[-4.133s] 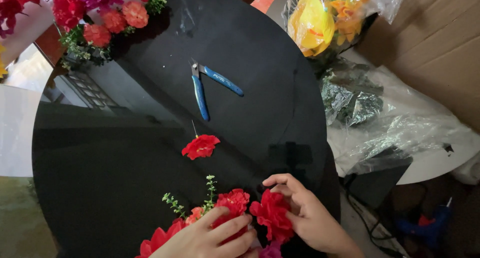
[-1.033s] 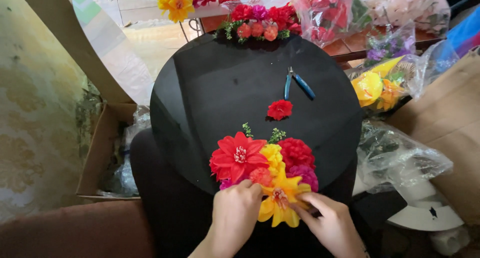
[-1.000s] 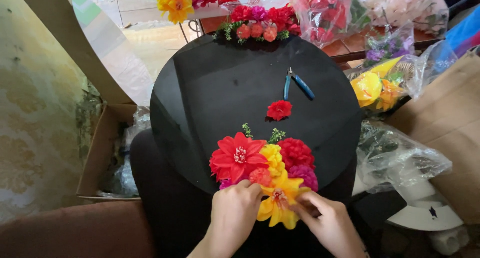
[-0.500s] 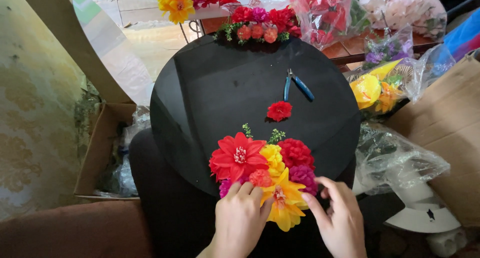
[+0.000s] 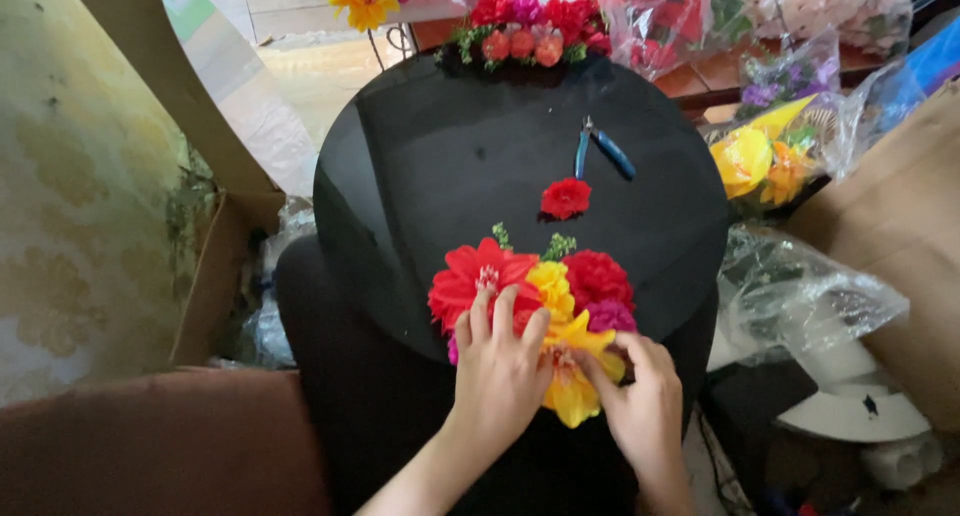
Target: Arranging various artificial flowers into a decorative bouquet or display on a table.
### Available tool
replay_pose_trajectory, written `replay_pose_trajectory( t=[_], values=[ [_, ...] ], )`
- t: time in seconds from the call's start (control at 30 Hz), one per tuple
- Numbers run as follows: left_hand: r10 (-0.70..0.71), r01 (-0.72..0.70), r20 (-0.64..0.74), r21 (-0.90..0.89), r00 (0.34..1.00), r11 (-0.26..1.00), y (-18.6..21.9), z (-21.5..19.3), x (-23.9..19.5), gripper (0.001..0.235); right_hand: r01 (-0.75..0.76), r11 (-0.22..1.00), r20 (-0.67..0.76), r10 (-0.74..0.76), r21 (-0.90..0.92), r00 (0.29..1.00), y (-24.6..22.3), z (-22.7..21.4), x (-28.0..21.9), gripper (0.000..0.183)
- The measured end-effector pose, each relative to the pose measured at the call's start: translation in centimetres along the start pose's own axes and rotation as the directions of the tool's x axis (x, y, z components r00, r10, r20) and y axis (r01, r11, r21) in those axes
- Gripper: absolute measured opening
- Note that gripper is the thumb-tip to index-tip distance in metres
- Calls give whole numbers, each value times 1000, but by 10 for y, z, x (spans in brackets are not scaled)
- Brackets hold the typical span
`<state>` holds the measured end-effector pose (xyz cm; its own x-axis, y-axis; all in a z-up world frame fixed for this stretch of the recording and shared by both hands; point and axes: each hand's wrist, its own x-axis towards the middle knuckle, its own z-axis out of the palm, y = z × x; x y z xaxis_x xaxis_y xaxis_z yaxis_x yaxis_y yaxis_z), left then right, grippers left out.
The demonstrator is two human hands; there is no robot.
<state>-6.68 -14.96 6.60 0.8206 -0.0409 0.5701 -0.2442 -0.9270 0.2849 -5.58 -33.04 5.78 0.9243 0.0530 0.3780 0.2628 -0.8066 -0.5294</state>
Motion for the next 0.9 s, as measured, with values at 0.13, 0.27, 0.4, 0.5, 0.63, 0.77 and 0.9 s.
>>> replay_pose_trajectory(
  t=[0.13,0.27,0.4,0.5,0.63,0.77,0.9],
  values=[
    [10,-11,56,23,998,1000,-3,5,-1,34,-80,990,106,68,114,992,2,11,-5,32],
    [14,-16,37,41,999,999,-7,11,-2,30,-151,978,209,120,142,971,3,13,-5,28],
    [-8,-3,139,83,990,997,-6,12,-5,31,-182,951,318,97,249,943,-7,7,-4,31],
    [-53,62,154,-52,987,997,-12,23,-4,30,-261,914,399,124,311,908,-7,3,1,35],
    [-131,193,217,-292,967,937,-16,32,-4,34,-373,860,508,161,349,846,-2,-1,3,53],
    [-146,229,235,-379,961,897,-10,21,1,36,-432,766,452,208,477,868,5,-1,2,45],
    [-169,263,349,-242,922,934,-8,14,3,67,-289,856,252,194,429,948,-3,-11,3,40]
  ],
)
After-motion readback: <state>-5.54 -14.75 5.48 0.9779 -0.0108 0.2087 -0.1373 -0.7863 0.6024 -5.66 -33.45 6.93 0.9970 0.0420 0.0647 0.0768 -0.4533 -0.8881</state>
